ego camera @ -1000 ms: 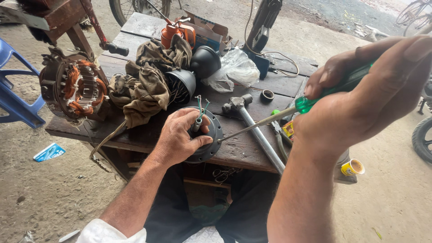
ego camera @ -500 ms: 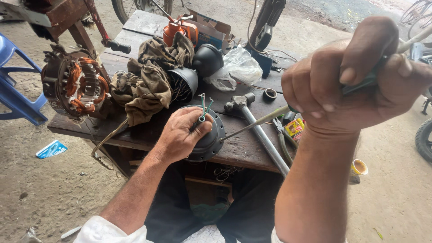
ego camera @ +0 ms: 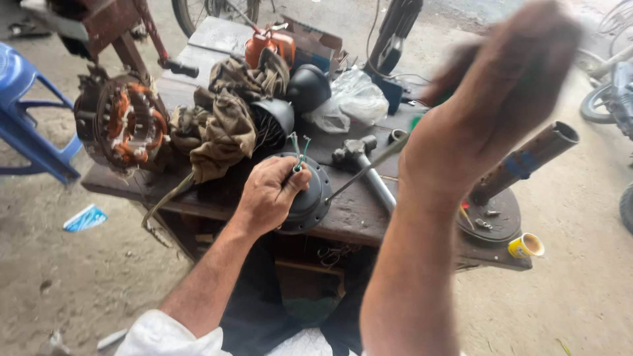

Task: The person uses a screwdriver to tighten screws on the base of a small electric motor, then uses a hammer to tap the motor housing. The person continues to adjust and tighten components on the motor.

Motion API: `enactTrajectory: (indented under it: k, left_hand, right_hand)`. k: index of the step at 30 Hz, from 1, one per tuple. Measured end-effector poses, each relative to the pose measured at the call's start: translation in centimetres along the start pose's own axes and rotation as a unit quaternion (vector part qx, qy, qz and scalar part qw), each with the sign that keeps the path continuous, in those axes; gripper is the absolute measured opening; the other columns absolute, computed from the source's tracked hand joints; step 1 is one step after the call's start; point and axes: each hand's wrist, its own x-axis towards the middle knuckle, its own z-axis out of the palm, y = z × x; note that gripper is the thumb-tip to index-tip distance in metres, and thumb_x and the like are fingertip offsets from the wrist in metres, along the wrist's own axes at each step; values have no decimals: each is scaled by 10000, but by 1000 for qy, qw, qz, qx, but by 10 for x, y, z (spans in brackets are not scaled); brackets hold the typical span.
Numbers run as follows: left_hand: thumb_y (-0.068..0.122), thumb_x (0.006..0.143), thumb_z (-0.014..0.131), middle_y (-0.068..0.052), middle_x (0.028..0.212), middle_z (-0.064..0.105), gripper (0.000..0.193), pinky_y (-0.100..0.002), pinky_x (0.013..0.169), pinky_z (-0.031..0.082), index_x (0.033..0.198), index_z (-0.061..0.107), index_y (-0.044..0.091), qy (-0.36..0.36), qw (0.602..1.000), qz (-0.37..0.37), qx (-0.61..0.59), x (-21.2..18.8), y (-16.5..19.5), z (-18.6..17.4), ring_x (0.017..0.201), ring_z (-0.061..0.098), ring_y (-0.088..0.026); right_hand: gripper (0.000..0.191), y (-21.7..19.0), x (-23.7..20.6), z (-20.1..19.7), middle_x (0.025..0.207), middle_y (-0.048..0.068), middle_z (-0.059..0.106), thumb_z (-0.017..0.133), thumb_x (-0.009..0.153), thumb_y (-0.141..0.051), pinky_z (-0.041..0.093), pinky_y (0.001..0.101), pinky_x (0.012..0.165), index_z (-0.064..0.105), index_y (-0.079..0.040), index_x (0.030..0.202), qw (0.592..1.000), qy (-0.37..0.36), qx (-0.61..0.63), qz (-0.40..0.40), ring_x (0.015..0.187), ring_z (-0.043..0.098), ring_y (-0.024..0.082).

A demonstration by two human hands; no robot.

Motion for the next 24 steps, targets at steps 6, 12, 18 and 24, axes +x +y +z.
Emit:
enactTrajectory:
  k: [6,12,18,24]
  left_hand:
    - [341,1016,610,-28,895,708,295,-377,820,518,899,709,89,-31,999,11,-33,3,-1,-6,930,644,-220]
    - [254,985,664,-28,877,701,189,-362,808,507,934,722,82,-10,1000,12,-20,2,-1,-4,884,642,-208]
    - [259,931,721,-16,799,673,174,-308,656,514,952,748,88,-5,994,-74,-83,0,1,-2,724,626,-142]
    - [276,925,726,-3,818,674,193,-293,669,518,955,744,86,-37,993,-82,-76,6,-2,-5,738,624,-119]
  right_hand:
    - [340,-17,44,8,574,3,384,500,1102,-370,316,294,323,467,-107,888,830,-385,392,93,384,344,99]
    - [399,13,9,24,633,58,443,497,1178,-365,362,248,360,504,-52,931,987,-73,132,49,443,424,108]
    - [419,-18,8,26,657,77,482,463,1203,-354,365,249,360,496,-63,903,1000,11,6,6,456,440,128]
    - [250,-16,47,17,556,18,422,513,1063,-314,304,279,324,502,-104,927,800,-388,439,131,394,369,91]
